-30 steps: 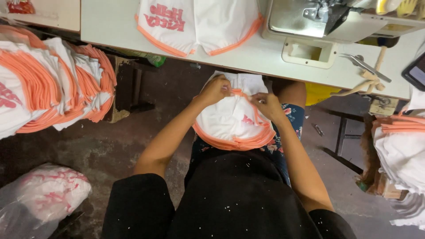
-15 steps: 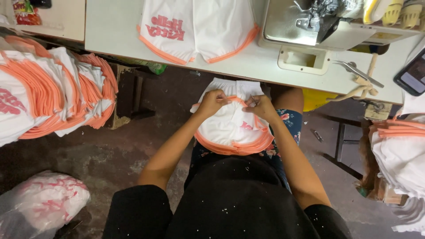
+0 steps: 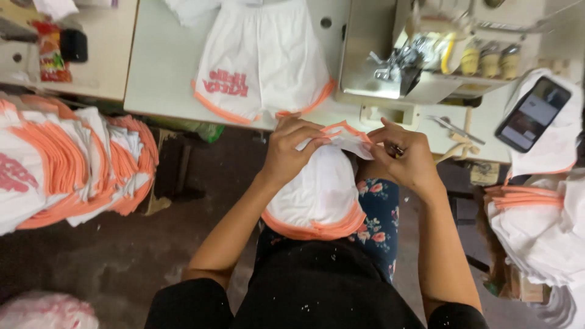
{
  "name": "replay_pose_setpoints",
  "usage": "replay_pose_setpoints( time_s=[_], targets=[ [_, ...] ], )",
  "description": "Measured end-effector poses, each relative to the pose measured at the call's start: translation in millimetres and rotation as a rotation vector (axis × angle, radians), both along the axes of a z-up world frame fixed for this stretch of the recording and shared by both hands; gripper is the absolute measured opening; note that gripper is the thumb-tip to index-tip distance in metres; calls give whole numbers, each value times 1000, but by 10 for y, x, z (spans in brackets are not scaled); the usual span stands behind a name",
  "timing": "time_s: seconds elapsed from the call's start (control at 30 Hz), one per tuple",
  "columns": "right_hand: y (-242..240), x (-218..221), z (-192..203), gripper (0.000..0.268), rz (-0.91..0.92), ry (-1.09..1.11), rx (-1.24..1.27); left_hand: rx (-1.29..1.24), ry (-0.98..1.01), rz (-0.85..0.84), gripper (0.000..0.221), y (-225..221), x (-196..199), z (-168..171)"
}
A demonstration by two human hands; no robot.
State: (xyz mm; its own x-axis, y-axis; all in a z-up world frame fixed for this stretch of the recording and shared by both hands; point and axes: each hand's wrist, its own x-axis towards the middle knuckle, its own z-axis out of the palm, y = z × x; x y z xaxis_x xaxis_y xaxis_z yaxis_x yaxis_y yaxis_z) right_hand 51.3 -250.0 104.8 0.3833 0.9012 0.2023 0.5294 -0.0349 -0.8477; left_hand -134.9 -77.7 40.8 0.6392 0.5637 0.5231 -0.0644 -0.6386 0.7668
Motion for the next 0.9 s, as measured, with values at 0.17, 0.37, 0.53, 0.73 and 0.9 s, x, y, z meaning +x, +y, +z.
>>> replay_pose_setpoints(
  time_s=[0.17,0.37,0.53,0.73,0.9],
  targets=[
    [-32,251,-78,7,-251,225,-110,-250,-10,-75,11,80,222,129],
    [-296,223,-305,15,-447,647,56,-112,64,-367,12,379,623,950],
    [-241,327,-525,21,-604,715,138,-98,305,-541,22,597,1557,621],
    [-123,621,-1322,44,-636,821,63,387,474,-200,27,338,2016,-450],
    [-219,772,-1855,28,-684,962,51,566,285,58,27,-205,1606,-640]
  ],
)
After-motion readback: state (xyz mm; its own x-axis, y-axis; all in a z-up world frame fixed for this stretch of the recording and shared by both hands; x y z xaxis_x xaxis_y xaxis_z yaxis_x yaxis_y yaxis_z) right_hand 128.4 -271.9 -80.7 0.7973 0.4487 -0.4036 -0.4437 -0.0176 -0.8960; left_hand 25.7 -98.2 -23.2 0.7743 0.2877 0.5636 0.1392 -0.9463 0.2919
